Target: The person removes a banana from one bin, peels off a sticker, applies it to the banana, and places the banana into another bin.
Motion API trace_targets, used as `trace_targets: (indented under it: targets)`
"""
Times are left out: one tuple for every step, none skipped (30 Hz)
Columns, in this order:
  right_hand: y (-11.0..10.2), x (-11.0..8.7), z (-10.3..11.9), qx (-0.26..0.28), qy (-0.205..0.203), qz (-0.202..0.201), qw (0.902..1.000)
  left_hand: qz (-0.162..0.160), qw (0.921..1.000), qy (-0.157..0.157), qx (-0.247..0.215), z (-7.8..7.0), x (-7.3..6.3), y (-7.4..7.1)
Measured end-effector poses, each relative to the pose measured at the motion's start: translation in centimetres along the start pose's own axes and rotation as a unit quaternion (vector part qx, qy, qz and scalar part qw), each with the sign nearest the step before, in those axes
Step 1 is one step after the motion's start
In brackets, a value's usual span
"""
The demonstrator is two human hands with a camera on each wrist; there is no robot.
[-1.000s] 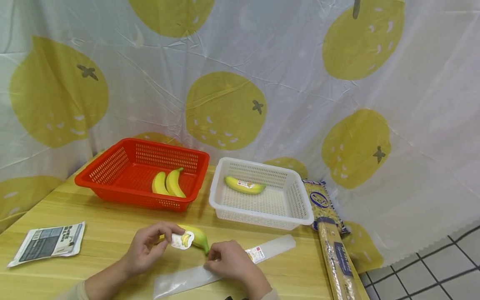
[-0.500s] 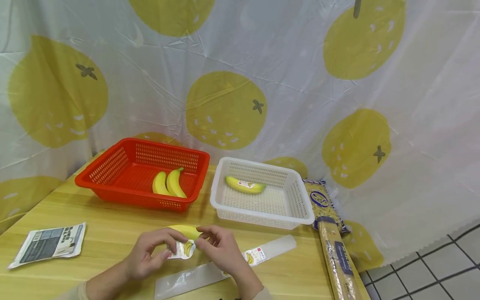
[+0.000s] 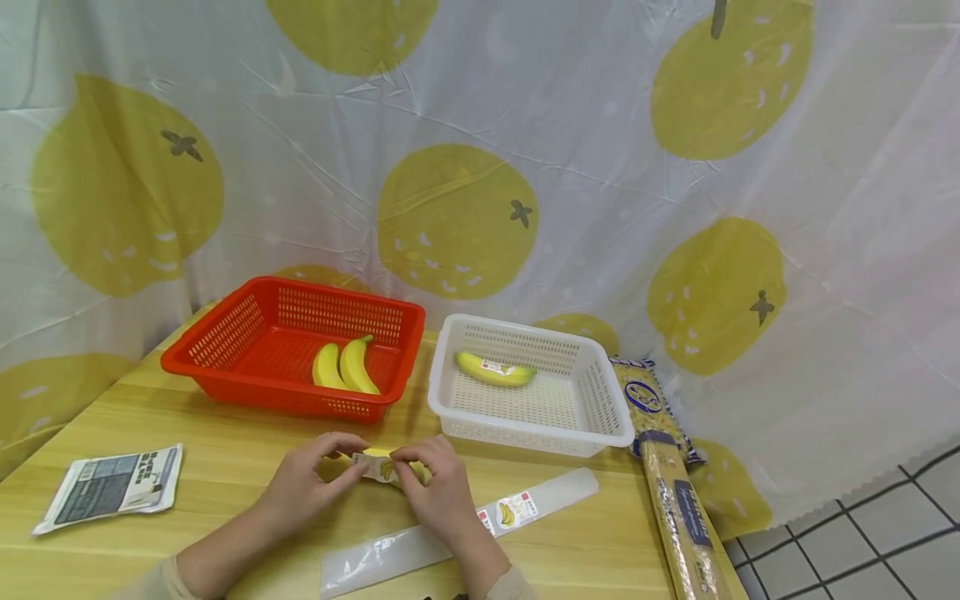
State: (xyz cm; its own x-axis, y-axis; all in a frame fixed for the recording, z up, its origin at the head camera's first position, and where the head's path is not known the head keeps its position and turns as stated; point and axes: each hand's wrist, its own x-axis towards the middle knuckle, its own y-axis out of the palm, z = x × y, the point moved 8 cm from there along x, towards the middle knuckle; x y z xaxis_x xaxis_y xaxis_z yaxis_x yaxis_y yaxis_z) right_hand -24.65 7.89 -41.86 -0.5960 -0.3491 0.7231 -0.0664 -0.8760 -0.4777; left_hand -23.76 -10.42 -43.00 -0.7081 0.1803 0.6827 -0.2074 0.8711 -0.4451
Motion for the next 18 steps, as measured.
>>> trace_targets:
  targets:
    - [0.1,0.0,0.0,-0.001,-0.006,-0.004,1.0000,0.001,0.9999,-0.006,0.014,0.3,0.0,-0.1]
    - [0.1,0.1,0.0,-0.002,-0.012,-0.007,0.9999,0.002,0.9996,-0.008,0.026,0.5,0.0,-0.1]
    - [0.2,0.1,-0.1,-0.003,-0.015,-0.010,0.9998,0.003,0.9994,-0.011,0.034,0.7,0.1,-0.2]
    - [0.3,0.2,-0.2,-0.004,-0.014,-0.013,0.9998,0.005,0.9992,-0.013,0.037,0.9,0.2,-0.2]
    - [0.4,0.3,-0.3,-0.003,-0.013,-0.014,0.9998,0.006,0.9990,-0.019,0.039,1.0,0.3,-0.2]
    - [0.5,0.3,-0.5,-0.001,-0.008,-0.015,0.9999,0.007,0.9987,-0.027,0.042,1.3,0.3,-0.2]
    - [0.7,0.4,-0.6,-0.001,-0.004,-0.015,0.9999,0.007,0.9984,-0.037,0.043,1.5,0.4,-0.2]
    - [0.9,0.4,-0.9,-0.001,0.004,-0.014,0.9999,0.007,0.9980,-0.047,0.043,1.6,0.5,-0.2]
    - [1.0,0.4,-1.1,0.001,0.013,-0.012,0.9998,0.007,0.9977,-0.056,0.038,1.8,0.5,-0.1]
    - [1.2,0.4,-1.3,0.003,0.023,-0.011,0.9997,0.008,0.9974,-0.064,0.033,2.0,0.5,-0.1]
    - [1.3,0.4,-1.5,0.005,0.030,-0.011,0.9995,0.009,0.9971,-0.070,0.029,2.2,0.5,0.0]
    - [1.4,0.3,-1.6,0.004,0.037,-0.011,0.9992,0.010,0.9969,-0.074,0.026,2.3,0.5,0.0]
    - [1.5,0.2,-1.7,0.005,0.044,-0.010,0.9990,0.010,0.9968,-0.076,0.023,2.4,0.4,0.1]
    - [1.6,0.1,-1.8,0.005,0.048,-0.009,0.9988,0.010,0.9967,-0.077,0.021,2.5,0.4,0.2]
    - [1.7,0.0,-1.8,0.007,0.050,-0.009,0.9987,0.010,0.9966,-0.079,0.019,2.6,0.3,0.2]
    - [1.8,-0.1,-1.8,0.009,0.053,-0.007,0.9985,0.008,0.9965,-0.082,0.016,2.7,0.2,0.2]
    - [1.9,-0.2,-1.8,0.012,0.054,-0.006,0.9984,0.006,0.9960,-0.088,0.013,2.8,0.1,0.2]
    - [2.0,-0.2,-1.8,0.014,0.055,-0.004,0.9984,0.005,0.9952,-0.097,0.010,3.0,0.0,0.3]
